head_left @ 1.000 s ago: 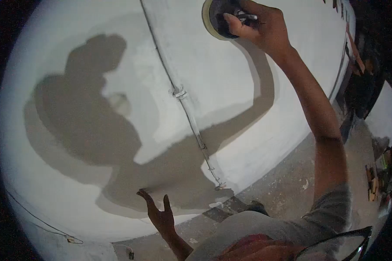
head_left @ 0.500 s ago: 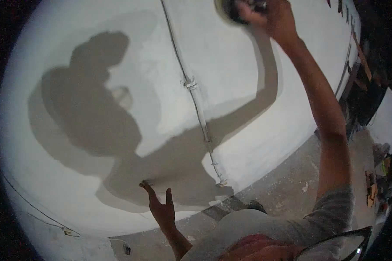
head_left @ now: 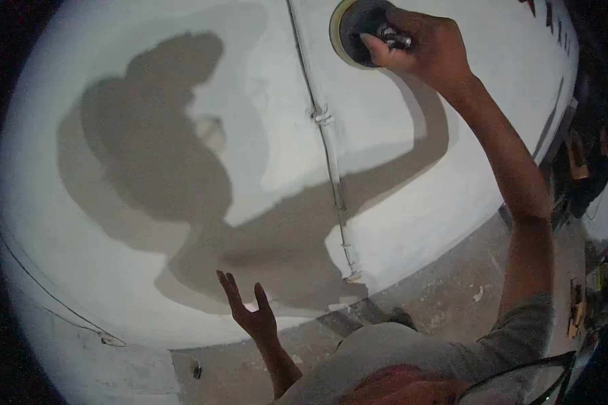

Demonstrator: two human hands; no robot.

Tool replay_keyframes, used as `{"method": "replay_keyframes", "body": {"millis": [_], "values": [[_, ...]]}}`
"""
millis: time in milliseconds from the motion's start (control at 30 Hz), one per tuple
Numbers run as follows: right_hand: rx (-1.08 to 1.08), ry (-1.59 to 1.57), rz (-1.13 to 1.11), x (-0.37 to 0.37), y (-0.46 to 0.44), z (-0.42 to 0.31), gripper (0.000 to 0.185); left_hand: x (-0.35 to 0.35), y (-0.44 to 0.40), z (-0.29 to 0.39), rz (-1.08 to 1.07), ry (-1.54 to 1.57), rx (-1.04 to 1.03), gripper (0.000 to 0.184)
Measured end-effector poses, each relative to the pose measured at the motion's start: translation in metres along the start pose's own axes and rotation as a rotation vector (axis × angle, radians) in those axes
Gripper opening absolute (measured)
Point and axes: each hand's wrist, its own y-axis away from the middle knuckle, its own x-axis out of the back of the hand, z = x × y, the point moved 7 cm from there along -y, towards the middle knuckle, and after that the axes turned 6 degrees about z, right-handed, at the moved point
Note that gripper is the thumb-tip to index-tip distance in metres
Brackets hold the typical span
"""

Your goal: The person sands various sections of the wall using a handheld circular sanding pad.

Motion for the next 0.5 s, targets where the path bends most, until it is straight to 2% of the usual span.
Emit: {"method": "replay_keyframes", "body": {"millis": [33, 100, 133, 167, 233, 333, 400, 467, 500], "values": [[0.006, -0.01, 0.012, -0.001, 0.002, -0.003, 0.044, 0.002, 0.001, -0.001, -0.006, -0.017, 0.004, 0.065], [0.015, -0.018, -0.167, -0.013, 0.025, -0.022, 0.043, 0.001, -0.001, 0.001, -0.003, -0.063, -0.059, 0.065], [0.1, 0.054, -0.16, -0.016, 0.039, -0.036, 0.042, 0.001, -0.001, 0.001, -0.005, -0.063, -0.059, 0.065], [0.035, -0.04, -0.134, -0.012, 0.049, -0.041, 0.041, 0.0, 0.0, -0.002, -0.024, -0.084, -0.032, 0.066], [-0.018, -0.034, -0.188, -0.015, 0.056, -0.031, 0.049, -0.003, 0.002, -0.006, -0.039, -0.1, -0.005, 0.067], [-0.107, 0.008, -0.163, -0.012, 0.05, -0.019, 0.049, -0.007, 0.002, -0.012, -0.098, -0.196, -0.01, 0.072], [-0.103, 0.007, -0.196, -0.012, 0.06, -0.025, 0.047, -0.012, 0.002, -0.014, -0.159, -0.201, 0.011, 0.081], [-0.048, 0.087, -0.288, -0.016, 0.077, -0.047, 0.046, -0.014, 0.003, -0.02, -0.185, -0.249, 0.02, 0.082], [-0.037, -0.047, -0.301, -0.018, 0.094, -0.057, 0.046, -0.016, 0.003, -0.023, -0.206, -0.292, 0.025, 0.084]]}}
